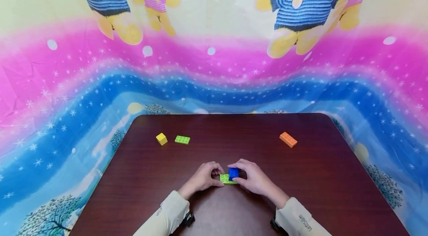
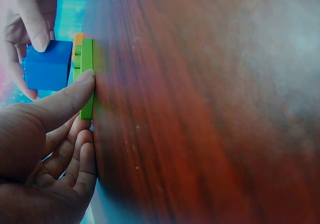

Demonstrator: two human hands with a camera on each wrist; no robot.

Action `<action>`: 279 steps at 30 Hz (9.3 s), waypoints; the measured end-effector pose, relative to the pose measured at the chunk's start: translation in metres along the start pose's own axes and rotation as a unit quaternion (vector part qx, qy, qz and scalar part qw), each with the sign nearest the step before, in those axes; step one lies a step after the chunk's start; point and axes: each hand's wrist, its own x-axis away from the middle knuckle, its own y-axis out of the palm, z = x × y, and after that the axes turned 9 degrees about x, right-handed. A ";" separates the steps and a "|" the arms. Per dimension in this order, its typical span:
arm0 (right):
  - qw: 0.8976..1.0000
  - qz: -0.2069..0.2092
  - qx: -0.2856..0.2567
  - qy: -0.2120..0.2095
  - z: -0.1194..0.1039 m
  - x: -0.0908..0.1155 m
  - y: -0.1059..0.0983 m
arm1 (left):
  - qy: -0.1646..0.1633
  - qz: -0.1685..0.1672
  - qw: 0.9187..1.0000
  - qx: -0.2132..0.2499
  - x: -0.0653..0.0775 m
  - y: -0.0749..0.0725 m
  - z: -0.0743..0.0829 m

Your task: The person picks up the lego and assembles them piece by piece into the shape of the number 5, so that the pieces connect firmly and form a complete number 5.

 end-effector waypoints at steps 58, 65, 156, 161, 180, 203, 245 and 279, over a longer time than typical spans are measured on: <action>1.000 -0.011 -0.015 -0.003 0.008 0.003 0.005 | -0.003 0.001 1.000 0.002 0.000 0.002 -0.001; 1.000 -0.019 -0.011 0.003 0.008 0.002 0.003 | 0.001 0.001 1.000 0.007 0.001 0.002 -0.001; 0.988 0.121 0.020 0.093 0.095 0.006 -0.060 | -0.010 0.007 1.000 0.000 0.002 0.002 0.000; 0.979 0.166 0.035 0.114 0.121 0.009 -0.073 | -0.025 0.002 1.000 -0.007 0.000 0.002 -0.001; 0.958 0.168 0.055 0.225 0.175 0.021 -0.088 | -0.022 0.007 1.000 -0.006 0.000 0.002 0.000; 0.951 0.132 0.054 0.274 0.187 0.026 -0.086 | -0.025 0.003 1.000 0.003 0.000 0.003 0.001; 0.962 0.144 0.034 0.229 0.155 0.012 -0.081 | -0.023 0.005 1.000 0.005 0.002 0.001 0.000; 0.983 0.114 -0.033 0.138 0.057 -0.015 -0.046 | -0.008 0.006 1.000 -0.005 0.002 0.000 -0.004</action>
